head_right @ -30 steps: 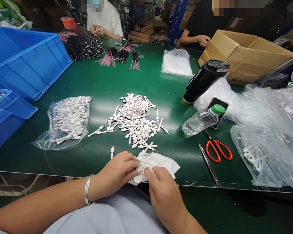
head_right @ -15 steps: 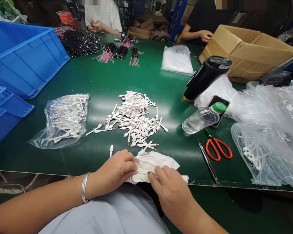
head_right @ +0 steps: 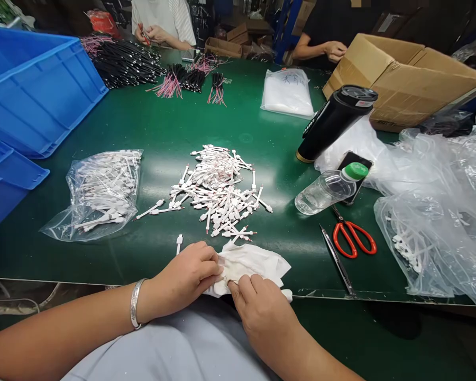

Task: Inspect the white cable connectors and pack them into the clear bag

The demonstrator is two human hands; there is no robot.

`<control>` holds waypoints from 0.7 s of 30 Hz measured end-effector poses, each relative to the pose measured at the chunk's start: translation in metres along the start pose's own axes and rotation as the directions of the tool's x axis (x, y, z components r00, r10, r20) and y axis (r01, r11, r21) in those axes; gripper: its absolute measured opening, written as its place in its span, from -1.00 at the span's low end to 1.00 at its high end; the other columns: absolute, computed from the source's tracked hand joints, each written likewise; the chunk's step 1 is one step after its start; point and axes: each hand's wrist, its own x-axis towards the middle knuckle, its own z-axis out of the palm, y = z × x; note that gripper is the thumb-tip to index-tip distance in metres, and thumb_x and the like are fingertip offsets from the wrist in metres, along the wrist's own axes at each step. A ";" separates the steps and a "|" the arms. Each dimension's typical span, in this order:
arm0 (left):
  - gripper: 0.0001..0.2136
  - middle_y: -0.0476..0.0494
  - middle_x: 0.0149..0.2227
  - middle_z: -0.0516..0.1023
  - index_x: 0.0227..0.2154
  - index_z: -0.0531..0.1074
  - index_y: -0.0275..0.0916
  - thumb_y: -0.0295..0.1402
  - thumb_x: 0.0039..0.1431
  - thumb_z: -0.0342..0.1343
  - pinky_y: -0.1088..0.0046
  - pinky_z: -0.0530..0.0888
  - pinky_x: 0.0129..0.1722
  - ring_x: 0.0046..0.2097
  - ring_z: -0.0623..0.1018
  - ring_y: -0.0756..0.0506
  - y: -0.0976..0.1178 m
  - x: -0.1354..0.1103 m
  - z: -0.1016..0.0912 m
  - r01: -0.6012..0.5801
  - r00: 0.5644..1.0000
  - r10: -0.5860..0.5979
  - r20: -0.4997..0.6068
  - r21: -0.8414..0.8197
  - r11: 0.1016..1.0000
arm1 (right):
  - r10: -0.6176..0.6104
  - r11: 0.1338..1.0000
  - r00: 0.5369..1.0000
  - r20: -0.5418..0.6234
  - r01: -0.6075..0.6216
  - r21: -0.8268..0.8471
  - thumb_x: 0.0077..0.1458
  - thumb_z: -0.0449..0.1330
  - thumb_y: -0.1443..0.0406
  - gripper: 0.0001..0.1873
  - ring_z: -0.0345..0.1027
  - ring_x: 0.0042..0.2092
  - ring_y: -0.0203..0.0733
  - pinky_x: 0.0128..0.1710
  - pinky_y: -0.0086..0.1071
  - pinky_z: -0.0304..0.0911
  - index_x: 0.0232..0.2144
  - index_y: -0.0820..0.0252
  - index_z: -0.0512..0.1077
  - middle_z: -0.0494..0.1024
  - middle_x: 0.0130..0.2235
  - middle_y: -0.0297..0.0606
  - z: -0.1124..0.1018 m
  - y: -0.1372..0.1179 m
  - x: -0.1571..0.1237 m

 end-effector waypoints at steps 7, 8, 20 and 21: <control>-0.74 -0.10 -0.37 0.43 -0.49 0.40 -0.29 -0.41 0.26 -0.11 0.43 0.25 -0.32 -0.34 0.30 -0.02 0.000 -0.001 0.002 -0.056 0.998 0.056 0.022 -0.014 0.998 | 0.160 0.982 0.982 -0.098 -0.169 -0.090 0.07 -0.13 0.56 -0.64 0.08 -0.48 -0.19 -0.51 -0.31 -0.14 -0.13 0.40 0.32 0.30 -0.52 -0.22 0.014 -0.017 0.008; -0.75 -0.10 -0.38 0.42 -0.49 0.40 -0.29 -0.41 0.26 -0.11 0.43 0.25 -0.32 -0.34 0.30 -0.02 0.000 -0.001 0.002 -0.051 0.998 0.051 0.022 -0.008 0.999 | 0.160 0.982 0.982 -0.101 -0.169 -0.081 0.07 -0.14 0.56 -0.65 0.08 -0.48 -0.19 -0.51 -0.31 -0.14 -0.14 0.41 0.33 0.29 -0.52 -0.22 0.014 -0.017 0.008; -0.76 -0.08 -0.39 0.38 -0.49 0.37 -0.30 -0.46 0.24 -0.12 0.46 0.25 -0.33 -0.36 0.27 -0.01 0.001 -0.002 0.005 -0.063 0.998 0.062 0.025 0.034 0.997 | 0.161 0.982 0.981 -0.109 -0.171 -0.080 0.12 -0.13 0.54 -0.68 0.07 -0.48 -0.18 -0.50 -0.31 -0.14 -0.19 0.39 0.38 0.28 -0.52 -0.23 0.012 -0.015 0.012; -0.76 -0.08 -0.40 0.38 -0.50 0.37 -0.30 -0.46 0.24 -0.12 0.47 0.25 -0.33 -0.36 0.27 -0.01 0.001 -0.002 0.005 -0.057 0.998 0.056 0.021 0.042 0.998 | 0.153 0.985 0.983 -0.099 -0.160 -0.063 0.12 -0.13 0.54 -0.67 0.07 -0.48 -0.18 -0.49 -0.31 -0.14 -0.20 0.39 0.38 0.28 -0.52 -0.23 0.011 -0.014 0.010</control>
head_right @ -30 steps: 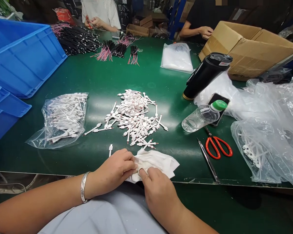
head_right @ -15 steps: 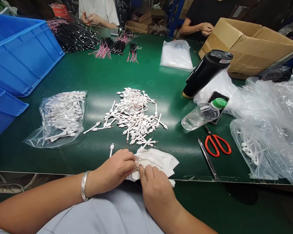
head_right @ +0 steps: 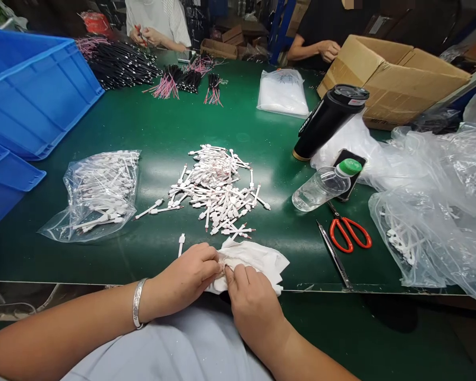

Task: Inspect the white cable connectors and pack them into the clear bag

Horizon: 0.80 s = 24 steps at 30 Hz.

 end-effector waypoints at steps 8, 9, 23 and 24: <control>-0.75 -0.07 -0.38 0.39 -0.49 0.37 -0.30 -0.46 0.25 -0.14 0.46 0.25 -0.33 -0.37 0.27 -0.01 0.000 0.001 0.000 -0.031 0.999 0.032 -0.018 0.013 0.999 | 0.025 1.000 0.999 -0.041 -0.025 -0.001 0.14 -0.14 0.52 -0.65 0.07 -0.48 -0.19 -0.51 -0.33 -0.08 -0.24 0.33 0.42 0.31 -0.52 -0.22 0.000 -0.003 -0.003; -0.75 -0.08 -0.39 0.39 -0.48 0.38 -0.30 -0.46 0.25 -0.14 0.46 0.25 -0.33 -0.37 0.27 -0.01 -0.001 0.001 0.000 -0.035 0.999 0.035 -0.017 0.009 0.999 | 0.035 0.999 0.999 -0.039 -0.035 0.000 0.13 -0.14 0.52 -0.65 0.08 -0.48 -0.19 -0.51 -0.33 -0.06 -0.25 0.33 0.44 0.32 -0.52 -0.21 0.002 -0.002 0.001; -0.81 -0.14 -0.36 0.43 -0.43 0.42 -0.31 -0.43 0.22 -0.07 0.44 0.34 -0.29 -0.31 0.35 -0.04 -0.005 -0.004 0.003 -0.034 0.989 0.017 -0.148 -0.119 0.992 | 0.476 0.770 0.411 -0.778 -0.622 0.143 -0.03 0.20 0.25 -0.72 0.40 -0.28 -0.08 -0.27 -0.22 0.30 -0.31 0.37 0.54 0.48 -0.41 -0.13 -0.057 0.188 0.018; -0.81 -0.14 -0.36 0.44 -0.43 0.42 -0.31 -0.43 0.22 -0.06 0.44 0.35 -0.29 -0.31 0.35 -0.04 -0.005 -0.003 0.003 -0.039 0.989 0.020 -0.149 -0.122 0.992 | 0.472 0.790 0.464 -0.750 -0.600 0.127 0.01 0.16 0.26 -0.72 0.41 -0.23 -0.07 -0.22 -0.22 0.30 -0.31 0.37 0.54 0.51 -0.36 -0.08 -0.058 0.195 0.021</control>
